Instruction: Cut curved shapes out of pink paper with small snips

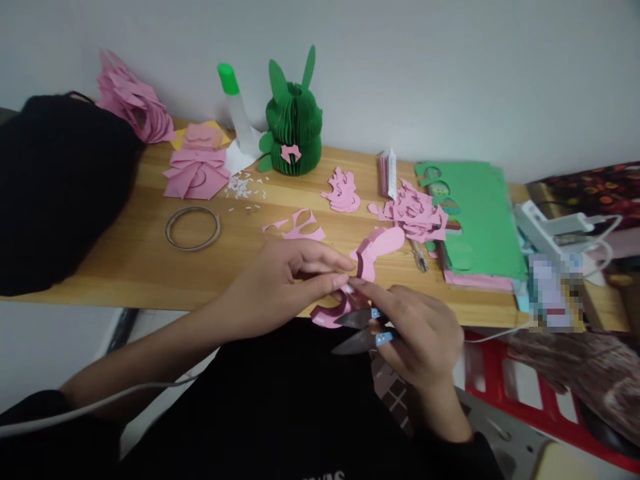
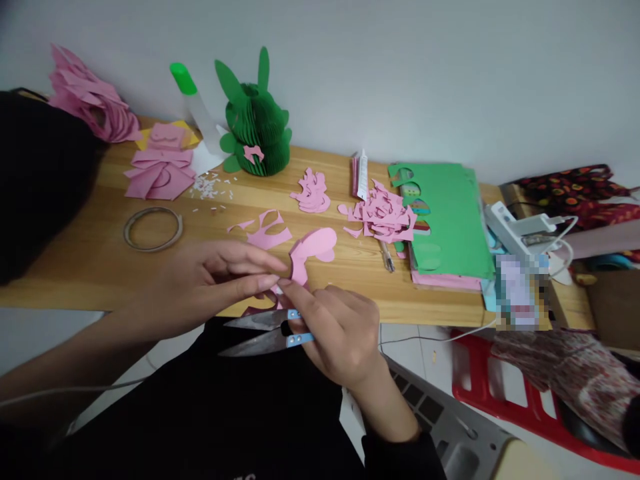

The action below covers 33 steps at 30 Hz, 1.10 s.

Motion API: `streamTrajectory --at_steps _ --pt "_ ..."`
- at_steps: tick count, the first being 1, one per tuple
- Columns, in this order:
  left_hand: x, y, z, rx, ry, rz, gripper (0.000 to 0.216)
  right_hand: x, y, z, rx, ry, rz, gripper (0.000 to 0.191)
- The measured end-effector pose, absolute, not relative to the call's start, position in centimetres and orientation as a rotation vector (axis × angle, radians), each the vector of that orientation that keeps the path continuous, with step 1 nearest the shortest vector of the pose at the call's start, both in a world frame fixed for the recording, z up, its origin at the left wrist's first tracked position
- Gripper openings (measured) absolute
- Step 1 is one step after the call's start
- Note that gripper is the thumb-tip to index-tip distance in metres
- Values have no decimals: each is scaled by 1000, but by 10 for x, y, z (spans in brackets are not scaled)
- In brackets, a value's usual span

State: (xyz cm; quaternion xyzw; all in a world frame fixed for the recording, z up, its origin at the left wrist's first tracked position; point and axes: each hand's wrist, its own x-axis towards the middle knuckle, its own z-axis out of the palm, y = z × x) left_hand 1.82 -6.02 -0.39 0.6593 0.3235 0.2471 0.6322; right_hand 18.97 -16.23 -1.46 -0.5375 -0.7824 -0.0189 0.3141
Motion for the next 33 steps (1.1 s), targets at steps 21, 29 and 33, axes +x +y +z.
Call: streamTrajectory --at_steps 21,29,33 --pt "18 -64 19 1616 787 536 16 189 -168 -6 -1232 -2098 -59 31" --pt "16 -65 17 1677 739 574 18 189 -170 -11 -1267 -2029 -54 24" --pt "15 -65 18 1672 728 580 18 189 -169 -8 -1261 -2005 -65 23"
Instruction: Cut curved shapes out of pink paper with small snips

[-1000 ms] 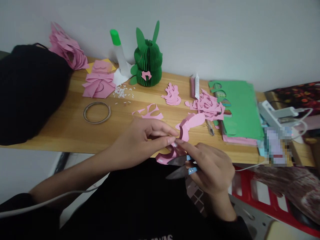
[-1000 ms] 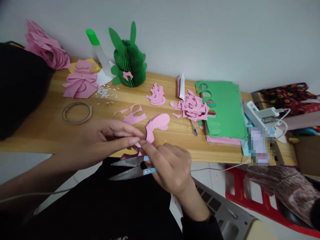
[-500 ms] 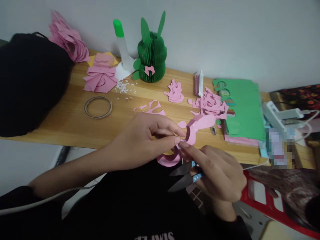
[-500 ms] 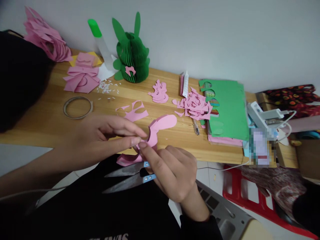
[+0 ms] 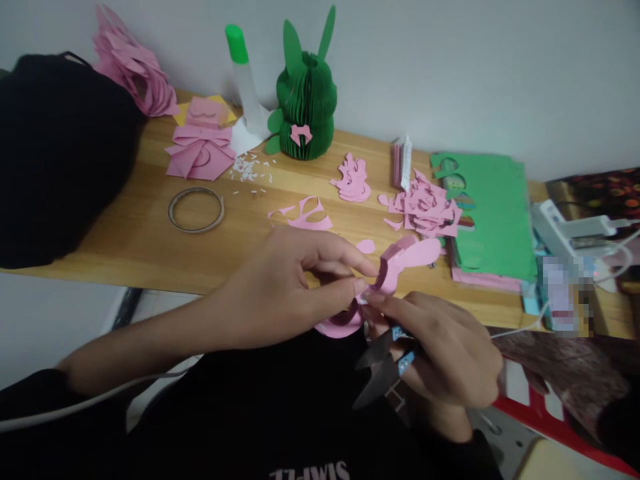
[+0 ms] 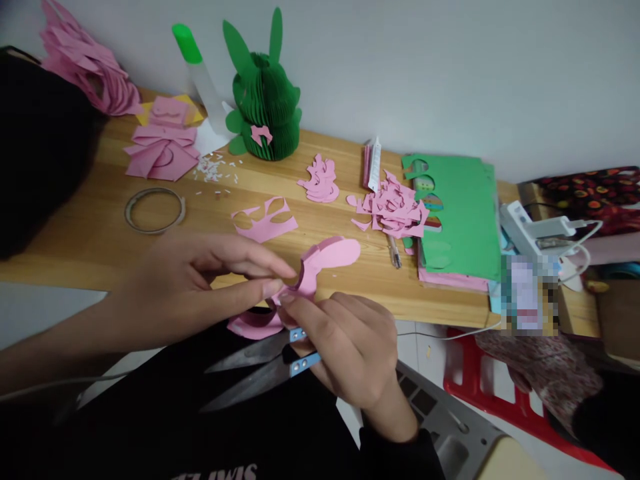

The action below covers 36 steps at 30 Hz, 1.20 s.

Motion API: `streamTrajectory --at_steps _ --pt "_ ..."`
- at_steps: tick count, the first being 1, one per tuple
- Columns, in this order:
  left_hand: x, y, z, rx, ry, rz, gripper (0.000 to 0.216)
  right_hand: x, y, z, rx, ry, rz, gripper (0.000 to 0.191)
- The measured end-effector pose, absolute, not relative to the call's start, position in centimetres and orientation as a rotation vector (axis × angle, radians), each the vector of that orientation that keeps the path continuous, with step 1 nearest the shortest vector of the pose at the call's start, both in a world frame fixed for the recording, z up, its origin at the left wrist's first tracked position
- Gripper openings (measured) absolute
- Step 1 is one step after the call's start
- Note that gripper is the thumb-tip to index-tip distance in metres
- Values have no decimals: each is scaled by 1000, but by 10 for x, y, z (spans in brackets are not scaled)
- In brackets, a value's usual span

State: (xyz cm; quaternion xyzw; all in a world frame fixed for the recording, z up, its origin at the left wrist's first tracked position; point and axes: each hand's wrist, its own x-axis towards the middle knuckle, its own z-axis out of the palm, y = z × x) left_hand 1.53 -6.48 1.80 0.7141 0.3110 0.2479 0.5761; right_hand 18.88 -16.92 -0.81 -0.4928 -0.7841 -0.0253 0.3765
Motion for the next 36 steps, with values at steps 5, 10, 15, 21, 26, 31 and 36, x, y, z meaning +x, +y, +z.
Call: streamTrajectory --at_steps 5,10,15,21,26,31,36 --pt "16 -65 20 1676 726 596 17 189 -170 -5 -1262 -2027 -3 25" --pt "15 -66 20 1688 741 614 18 189 -173 -11 -1293 -1994 -97 28" --pt "14 -67 19 1680 742 609 17 188 -168 -7 -1252 -1980 -15 27" --pt "12 -64 15 1757 730 633 17 188 -159 -3 -1233 -1953 176 18" --pt "9 -54 11 1899 713 704 15 192 -143 -7 -1316 -1853 476 20" --pt "3 -37 8 1948 767 713 15 190 -113 -6 -1359 -1824 616 18" --pt "-8 -16 6 1813 852 693 16 177 -77 -2 -1267 -2028 413 12"
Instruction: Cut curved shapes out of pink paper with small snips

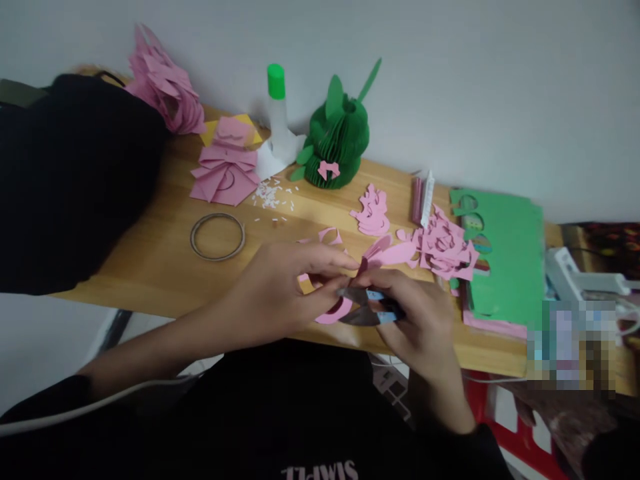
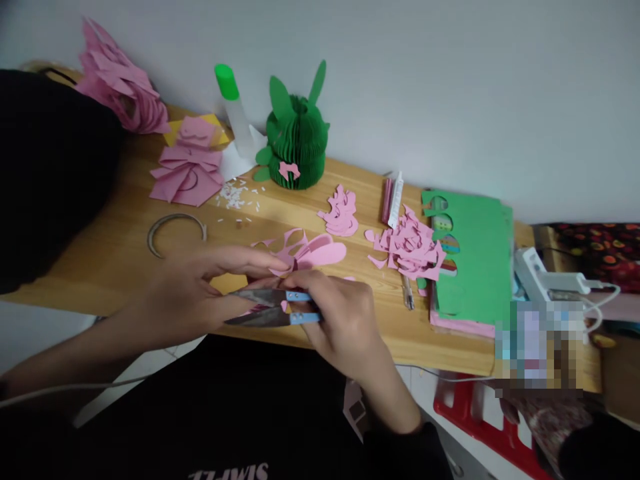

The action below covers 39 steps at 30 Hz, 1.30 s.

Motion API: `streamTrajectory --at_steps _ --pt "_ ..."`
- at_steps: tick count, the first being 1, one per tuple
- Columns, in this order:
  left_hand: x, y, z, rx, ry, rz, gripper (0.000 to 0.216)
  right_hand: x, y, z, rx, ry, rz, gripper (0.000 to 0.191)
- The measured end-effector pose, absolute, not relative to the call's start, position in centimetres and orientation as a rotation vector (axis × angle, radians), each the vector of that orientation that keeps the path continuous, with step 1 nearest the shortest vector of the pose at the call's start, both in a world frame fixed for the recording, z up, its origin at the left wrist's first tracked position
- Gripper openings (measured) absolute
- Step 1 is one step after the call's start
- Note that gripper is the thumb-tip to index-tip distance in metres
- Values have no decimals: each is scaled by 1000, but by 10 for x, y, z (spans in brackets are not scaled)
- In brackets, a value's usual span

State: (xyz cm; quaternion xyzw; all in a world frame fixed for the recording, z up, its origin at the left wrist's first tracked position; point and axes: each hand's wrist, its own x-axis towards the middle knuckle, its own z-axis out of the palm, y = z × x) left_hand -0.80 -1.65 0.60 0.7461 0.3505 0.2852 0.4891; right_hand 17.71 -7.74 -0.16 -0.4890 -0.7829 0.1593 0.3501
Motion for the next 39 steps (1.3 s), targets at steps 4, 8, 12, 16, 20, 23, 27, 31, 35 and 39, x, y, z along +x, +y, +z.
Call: streamTrajectory --at_steps 4,8,12,16,20,23,27,31,35,39 --pt "-17 -1 3 1634 876 754 13 166 -54 0 -1202 -2150 157 15" --pt "-25 9 3 1581 891 768 13 157 -39 1 -1120 -2177 121 16" --pt "-30 16 6 1579 897 804 13 152 -33 2 -1113 -2196 107 17" --pt "-33 18 11 1568 907 839 15 148 -32 4 -1105 -2186 42 23" --pt "-35 20 16 1574 928 834 15 148 -31 14 -1143 -2177 122 22" --pt "-35 20 18 1594 923 850 14 150 -33 16 -1165 -2184 234 19" --pt "-32 17 14 1610 911 883 17 146 -42 6 -1271 -1859 392 18" --pt "-25 13 7 1656 964 959 19 134 -44 1 -1440 -1411 520 17" --pt "-18 11 2 1724 984 966 19 132 -40 3 -1530 -1310 607 22" --pt "-13 9 1 1779 1014 966 21 138 -40 3 -1554 -1302 664 23"
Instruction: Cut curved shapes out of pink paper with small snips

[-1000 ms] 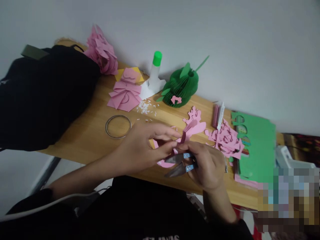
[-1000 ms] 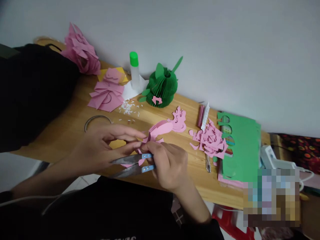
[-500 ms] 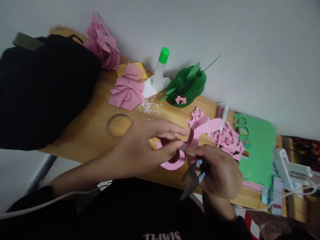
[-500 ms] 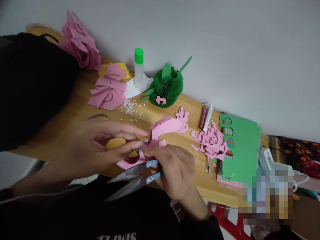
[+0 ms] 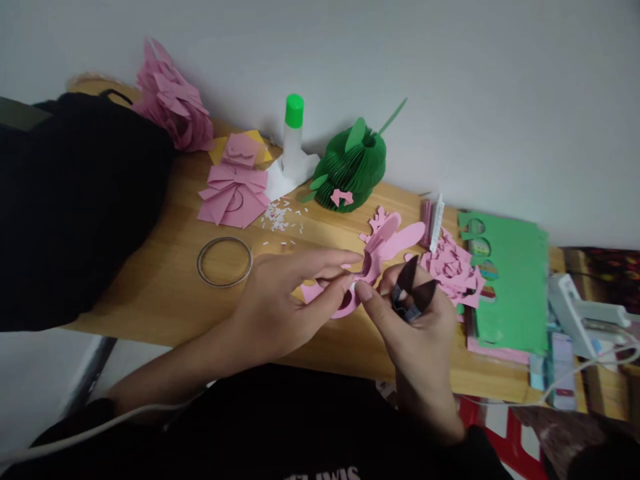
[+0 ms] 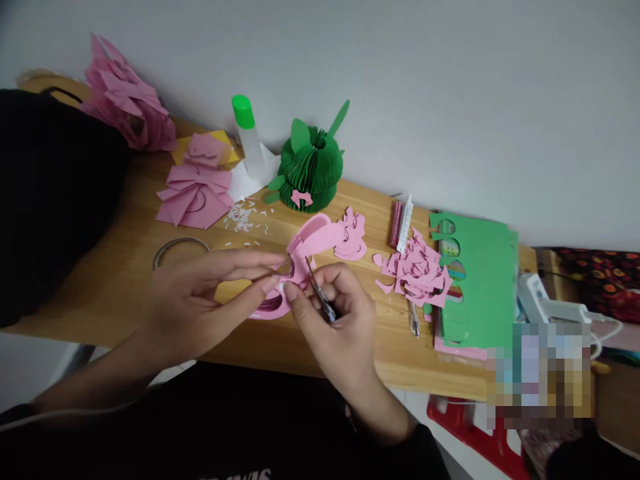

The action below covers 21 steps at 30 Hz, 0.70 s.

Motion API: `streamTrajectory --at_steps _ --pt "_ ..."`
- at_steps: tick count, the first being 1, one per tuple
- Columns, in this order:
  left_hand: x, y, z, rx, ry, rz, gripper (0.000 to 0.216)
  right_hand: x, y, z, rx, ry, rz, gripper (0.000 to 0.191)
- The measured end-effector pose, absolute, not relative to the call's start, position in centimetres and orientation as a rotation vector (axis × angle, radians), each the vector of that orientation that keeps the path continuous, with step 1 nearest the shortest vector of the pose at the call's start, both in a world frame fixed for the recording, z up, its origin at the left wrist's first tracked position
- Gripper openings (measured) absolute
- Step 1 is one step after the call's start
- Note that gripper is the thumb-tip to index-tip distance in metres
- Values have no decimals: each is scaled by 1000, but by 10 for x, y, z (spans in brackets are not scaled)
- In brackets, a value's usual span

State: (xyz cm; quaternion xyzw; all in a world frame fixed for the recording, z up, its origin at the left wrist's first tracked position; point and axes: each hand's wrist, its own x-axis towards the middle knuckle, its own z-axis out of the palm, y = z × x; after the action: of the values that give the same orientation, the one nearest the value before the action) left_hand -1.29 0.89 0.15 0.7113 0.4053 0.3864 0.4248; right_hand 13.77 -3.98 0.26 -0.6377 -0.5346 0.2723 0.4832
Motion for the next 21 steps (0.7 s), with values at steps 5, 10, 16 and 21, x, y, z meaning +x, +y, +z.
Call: streamTrajectory --at_steps 5,10,16,21 --pt "-8 6 2 1803 1032 956 20 142 -40 1 -1539 -1286 727 23" --pt "-4 3 0 1789 1055 1002 14 145 -39 0 -1525 -1201 784 24" --pt "-1 4 -3 1967 1029 1018 17 146 -36 -1 -1530 -1180 787 25" --pt "-2 7 -7 2229 988 1035 17 143 -34 1 -1544 -1206 736 27"
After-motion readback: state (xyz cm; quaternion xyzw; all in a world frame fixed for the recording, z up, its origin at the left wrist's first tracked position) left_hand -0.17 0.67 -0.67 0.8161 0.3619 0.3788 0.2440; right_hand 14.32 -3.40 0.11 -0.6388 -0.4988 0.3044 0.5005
